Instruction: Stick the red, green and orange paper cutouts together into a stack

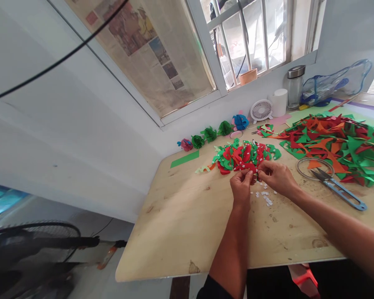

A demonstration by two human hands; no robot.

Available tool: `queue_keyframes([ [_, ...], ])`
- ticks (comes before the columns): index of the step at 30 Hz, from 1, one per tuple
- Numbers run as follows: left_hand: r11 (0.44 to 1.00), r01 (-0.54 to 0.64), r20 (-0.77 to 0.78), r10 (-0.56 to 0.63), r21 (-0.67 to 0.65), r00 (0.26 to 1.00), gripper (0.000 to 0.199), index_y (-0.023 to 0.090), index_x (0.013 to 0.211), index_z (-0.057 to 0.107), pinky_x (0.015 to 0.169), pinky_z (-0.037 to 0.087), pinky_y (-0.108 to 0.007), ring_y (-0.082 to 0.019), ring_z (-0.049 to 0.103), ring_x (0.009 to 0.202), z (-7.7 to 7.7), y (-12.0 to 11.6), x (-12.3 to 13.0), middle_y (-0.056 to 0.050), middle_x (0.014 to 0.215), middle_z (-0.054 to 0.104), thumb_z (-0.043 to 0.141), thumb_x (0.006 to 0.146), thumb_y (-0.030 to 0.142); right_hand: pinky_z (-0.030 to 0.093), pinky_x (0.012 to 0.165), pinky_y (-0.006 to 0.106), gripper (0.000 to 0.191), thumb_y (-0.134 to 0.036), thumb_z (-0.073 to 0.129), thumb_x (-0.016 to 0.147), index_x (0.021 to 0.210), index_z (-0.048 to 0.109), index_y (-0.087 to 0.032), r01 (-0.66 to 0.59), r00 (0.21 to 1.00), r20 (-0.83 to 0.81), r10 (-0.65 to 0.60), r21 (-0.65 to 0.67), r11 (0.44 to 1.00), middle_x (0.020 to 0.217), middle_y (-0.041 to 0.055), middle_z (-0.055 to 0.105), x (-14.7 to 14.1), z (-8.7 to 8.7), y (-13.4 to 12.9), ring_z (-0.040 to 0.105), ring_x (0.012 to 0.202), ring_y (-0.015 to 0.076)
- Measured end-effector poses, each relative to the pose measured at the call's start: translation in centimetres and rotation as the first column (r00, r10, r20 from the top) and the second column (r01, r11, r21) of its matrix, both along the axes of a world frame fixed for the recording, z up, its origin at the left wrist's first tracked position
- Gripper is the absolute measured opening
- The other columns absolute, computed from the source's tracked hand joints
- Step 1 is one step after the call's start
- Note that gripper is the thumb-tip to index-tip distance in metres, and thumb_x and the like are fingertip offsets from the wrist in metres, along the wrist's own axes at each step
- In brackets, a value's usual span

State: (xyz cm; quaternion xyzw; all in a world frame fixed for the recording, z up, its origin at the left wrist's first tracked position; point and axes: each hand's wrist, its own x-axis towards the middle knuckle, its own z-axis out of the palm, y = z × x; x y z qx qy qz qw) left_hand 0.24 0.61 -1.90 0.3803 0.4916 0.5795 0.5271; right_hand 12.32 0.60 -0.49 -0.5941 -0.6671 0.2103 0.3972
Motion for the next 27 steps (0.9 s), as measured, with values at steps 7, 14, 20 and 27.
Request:
queue_keyframes([
  [7, 0.998, -0.022, 0.088, 0.027, -0.057, 0.996, 0.023, 0.011, 0.065, 0.062, 0.049, 0.04, -0.021, -0.008, 0.051, 0.043, -0.1, 0.5, -0.4, -0.001, 0.051, 0.061, 0.069, 0.057, 0.031, 0.035, 0.051, 0.023, 0.013, -0.028, 0.049, 0.07, 0.06, 0.052, -0.02, 0.062, 0.997, -0.044, -0.062, -0.015, 0.998, 0.053, -0.0027, 0.054, 0.4, -0.4, 0.5, 0.048, 0.052, 0.0118],
  [14, 0.995, 0.079, 0.15, -0.069, -0.059, 0.986, 0.019, 0.012, 0.066, 0.06, 0.048, 0.039, -0.021, -0.009, 0.052, 0.043, -0.1, 0.2, -0.5, -0.001, 0.052, 0.061, 0.066, 0.058, 0.029, 0.041, 0.057, 0.025, 0.013, -0.026, 0.049, 0.071, 0.076, 0.059, -0.019, 0.063, 0.985, -0.159, -0.062, 0.003, 0.998, 0.071, 0.0013, 0.065, 0.9, -1.5, 1.3, 0.056, 0.063, 0.0146],
  [20, 0.986, 0.157, 0.178, -0.144, -0.062, 0.973, 0.018, 0.013, 0.068, 0.06, 0.051, 0.041, -0.022, -0.01, 0.054, 0.046, 0.1, -0.2, -0.5, -0.001, 0.052, 0.061, 0.064, 0.058, 0.027, 0.039, 0.052, 0.025, 0.018, -0.034, 0.051, 0.072, 0.064, 0.058, -0.02, 0.054, 0.97, -0.236, -0.061, -0.037, 0.998, 0.057, 0.0, 0.058, 0.9, -0.5, 1.0, 0.052, 0.055, 0.0143],
  [27, 0.979, 0.197, 0.155, -0.186, -0.059, 0.97, 0.017, 0.013, 0.065, 0.061, 0.05, 0.041, -0.022, -0.01, 0.054, 0.047, 0.2, -0.2, -0.4, -0.002, 0.052, 0.06, 0.064, 0.058, 0.028, 0.042, 0.057, 0.027, 0.031, -0.043, 0.043, 0.08, 0.067, 0.059, -0.02, -0.13, 0.9, -0.427, 0.087, -0.072, 0.989, 0.065, 0.0031, 0.061, 0.6, 0.0, 0.8, 0.054, 0.062, 0.0165],
])
